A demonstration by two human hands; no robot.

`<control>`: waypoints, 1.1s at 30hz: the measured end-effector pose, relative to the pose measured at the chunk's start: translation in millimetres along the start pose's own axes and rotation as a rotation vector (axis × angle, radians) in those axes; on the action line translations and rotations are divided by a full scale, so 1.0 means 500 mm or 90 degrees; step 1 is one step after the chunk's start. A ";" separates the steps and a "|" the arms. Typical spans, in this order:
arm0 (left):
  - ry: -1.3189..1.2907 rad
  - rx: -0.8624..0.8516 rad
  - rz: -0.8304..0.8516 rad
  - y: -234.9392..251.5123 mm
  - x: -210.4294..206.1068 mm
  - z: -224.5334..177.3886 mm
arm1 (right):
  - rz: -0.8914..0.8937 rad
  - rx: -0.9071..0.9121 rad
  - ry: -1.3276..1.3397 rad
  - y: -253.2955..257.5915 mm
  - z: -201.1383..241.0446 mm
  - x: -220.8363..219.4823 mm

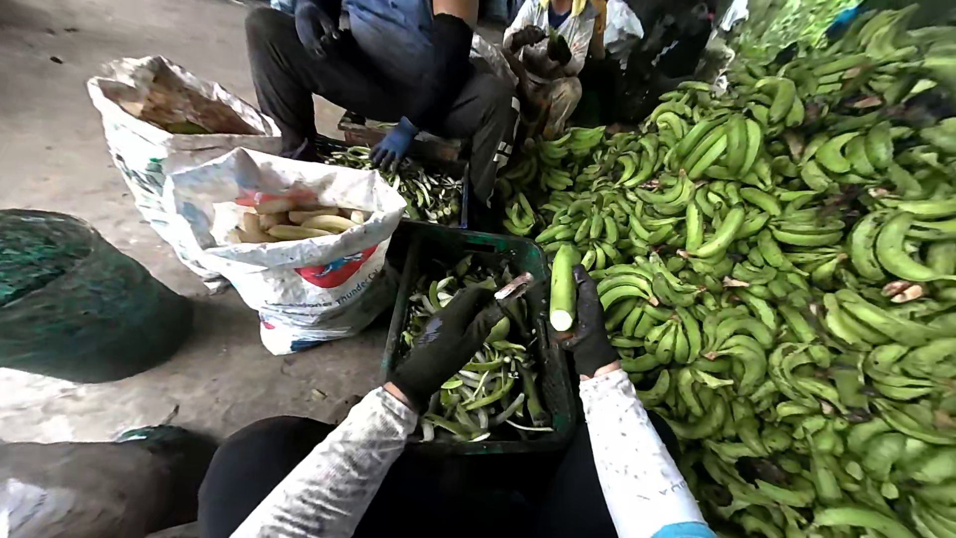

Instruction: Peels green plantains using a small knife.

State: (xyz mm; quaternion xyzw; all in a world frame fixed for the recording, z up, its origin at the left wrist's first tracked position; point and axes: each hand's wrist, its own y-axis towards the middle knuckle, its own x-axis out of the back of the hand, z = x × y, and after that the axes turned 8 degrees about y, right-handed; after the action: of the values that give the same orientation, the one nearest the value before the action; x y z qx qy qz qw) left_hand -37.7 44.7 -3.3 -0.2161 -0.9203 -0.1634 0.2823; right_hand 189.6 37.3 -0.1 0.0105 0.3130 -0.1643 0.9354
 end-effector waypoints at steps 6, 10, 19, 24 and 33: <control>0.075 -0.070 -0.024 -0.012 -0.013 0.010 | 0.035 0.007 -0.061 -0.023 -0.034 0.000; 0.149 -0.117 -0.023 -0.025 -0.017 0.009 | 0.069 0.016 -0.082 -0.047 -0.042 -0.005; 0.228 -0.155 -0.068 -0.027 -0.019 0.010 | 0.123 -0.025 -0.072 -0.065 -0.058 0.009; 0.304 -0.032 -0.193 0.011 0.025 0.022 | 0.152 -0.179 0.019 -0.096 -0.098 -0.022; 0.086 -0.147 -0.142 -0.043 0.002 0.000 | 0.099 0.096 -0.110 -0.081 -0.047 0.001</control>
State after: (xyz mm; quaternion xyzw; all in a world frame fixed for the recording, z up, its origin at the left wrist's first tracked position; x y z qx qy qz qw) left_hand -48.7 26.5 -6.5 -0.1320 -0.8926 -0.3125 0.2970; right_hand 163.3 1.7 -16.0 0.0906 0.2162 -0.1146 0.9654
